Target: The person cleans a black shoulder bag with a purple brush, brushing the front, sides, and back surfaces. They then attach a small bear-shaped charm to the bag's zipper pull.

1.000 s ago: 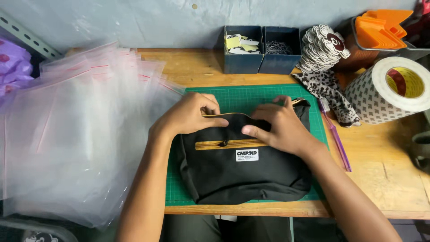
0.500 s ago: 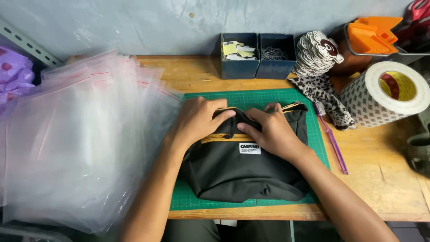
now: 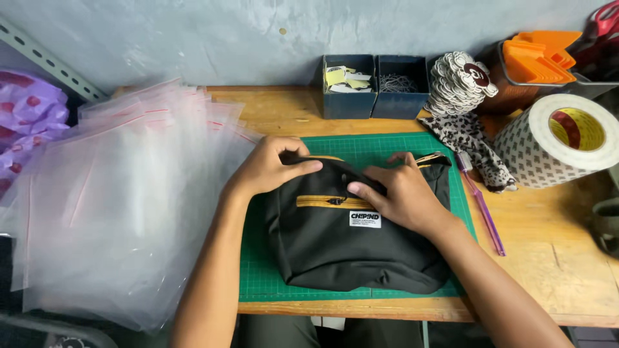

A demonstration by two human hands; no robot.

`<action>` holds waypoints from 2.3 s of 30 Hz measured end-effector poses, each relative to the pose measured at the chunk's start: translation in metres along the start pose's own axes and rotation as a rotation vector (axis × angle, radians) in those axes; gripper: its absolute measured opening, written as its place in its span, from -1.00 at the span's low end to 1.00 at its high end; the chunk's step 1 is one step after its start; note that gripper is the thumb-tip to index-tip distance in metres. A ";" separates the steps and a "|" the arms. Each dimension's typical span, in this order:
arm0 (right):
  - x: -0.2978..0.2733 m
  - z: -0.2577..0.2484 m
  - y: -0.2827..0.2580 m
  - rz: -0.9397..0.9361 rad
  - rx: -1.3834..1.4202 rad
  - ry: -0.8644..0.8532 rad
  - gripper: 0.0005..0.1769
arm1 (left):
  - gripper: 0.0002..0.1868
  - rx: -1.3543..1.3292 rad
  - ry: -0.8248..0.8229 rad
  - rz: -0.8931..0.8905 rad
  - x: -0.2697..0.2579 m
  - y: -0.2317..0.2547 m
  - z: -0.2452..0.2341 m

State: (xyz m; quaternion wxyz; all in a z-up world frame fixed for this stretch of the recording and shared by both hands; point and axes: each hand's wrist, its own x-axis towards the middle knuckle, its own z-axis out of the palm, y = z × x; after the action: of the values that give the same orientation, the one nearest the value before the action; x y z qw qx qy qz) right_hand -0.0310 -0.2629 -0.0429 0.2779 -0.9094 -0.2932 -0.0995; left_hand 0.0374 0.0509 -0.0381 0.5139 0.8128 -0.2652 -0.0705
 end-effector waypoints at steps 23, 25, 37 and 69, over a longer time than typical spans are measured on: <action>0.065 0.035 0.035 0.049 -0.011 -0.430 -0.61 | -0.64 -0.200 0.048 0.163 0.011 0.038 0.022; 0.067 0.040 0.039 0.003 -0.013 -0.420 -0.65 | -0.62 -0.192 0.062 0.187 0.012 0.042 0.021; 0.076 0.041 0.031 0.037 0.331 -0.363 -0.87 | -0.55 -0.201 0.053 0.192 0.011 0.050 0.021; -0.019 -0.034 0.092 0.236 -0.693 0.141 -0.74 | -0.30 0.660 -0.029 -0.030 0.046 0.084 0.125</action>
State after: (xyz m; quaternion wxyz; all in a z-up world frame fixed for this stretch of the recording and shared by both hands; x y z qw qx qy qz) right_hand 0.0070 -0.3528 -0.0623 -0.0173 -0.9680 -0.1154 -0.2223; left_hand -0.0022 -0.0995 -0.0146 0.2178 0.9381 -0.2692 0.0001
